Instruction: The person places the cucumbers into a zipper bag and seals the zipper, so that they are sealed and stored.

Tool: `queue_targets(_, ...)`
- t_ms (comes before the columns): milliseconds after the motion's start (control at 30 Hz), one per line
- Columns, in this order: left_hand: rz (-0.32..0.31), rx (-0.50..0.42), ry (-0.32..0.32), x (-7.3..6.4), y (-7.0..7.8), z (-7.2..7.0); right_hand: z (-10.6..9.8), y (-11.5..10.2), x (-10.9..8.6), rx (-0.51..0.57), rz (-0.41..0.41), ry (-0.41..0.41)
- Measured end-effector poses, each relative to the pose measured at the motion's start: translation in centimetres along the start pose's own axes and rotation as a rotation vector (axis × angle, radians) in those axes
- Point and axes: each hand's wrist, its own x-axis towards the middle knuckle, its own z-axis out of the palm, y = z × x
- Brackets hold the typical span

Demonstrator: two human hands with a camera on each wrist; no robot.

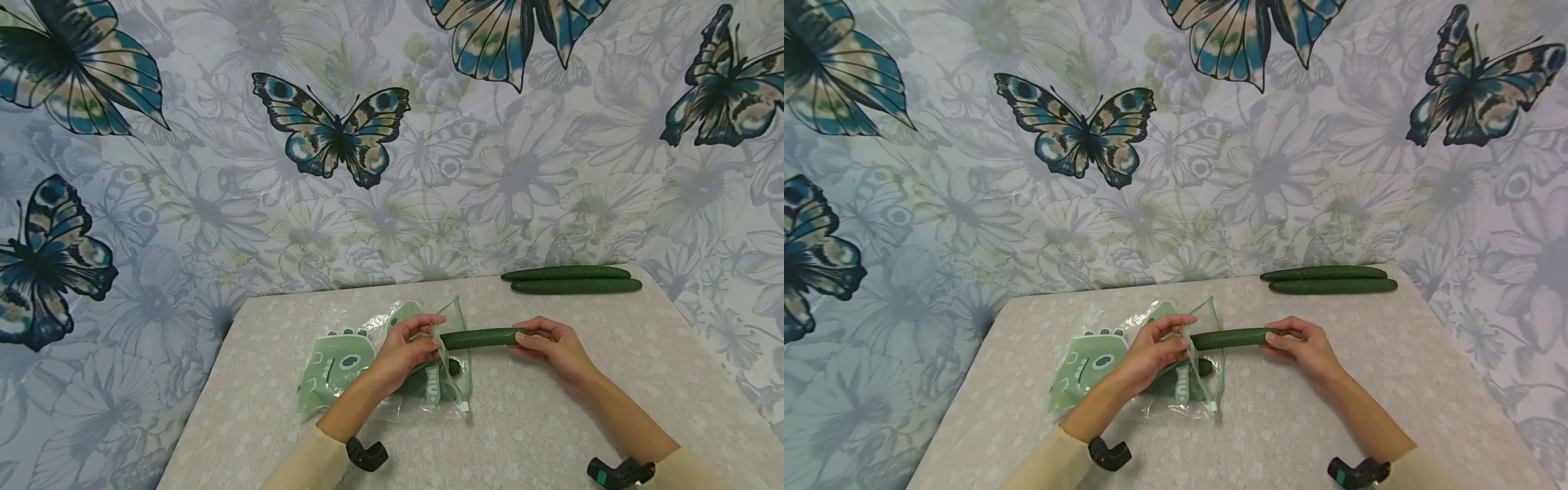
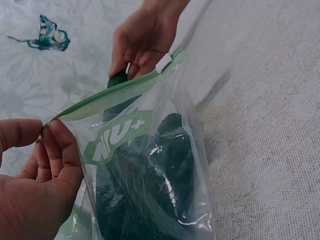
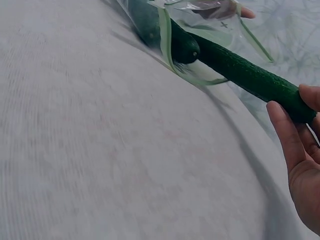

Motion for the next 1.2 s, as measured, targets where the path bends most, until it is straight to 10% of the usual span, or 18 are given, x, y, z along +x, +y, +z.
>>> queue_targets(800, -0.011, -0.009, -0.003, 0.5, 0.0, 0.3, 7.2, 3.0, 3.3, 0.015, 0.052, -0.022)
queue_targets(1200, -0.009, -0.017, -0.002, 0.5, -0.2, 0.1, 9.1, 3.8, 4.1, -0.398, -0.152, -0.010)
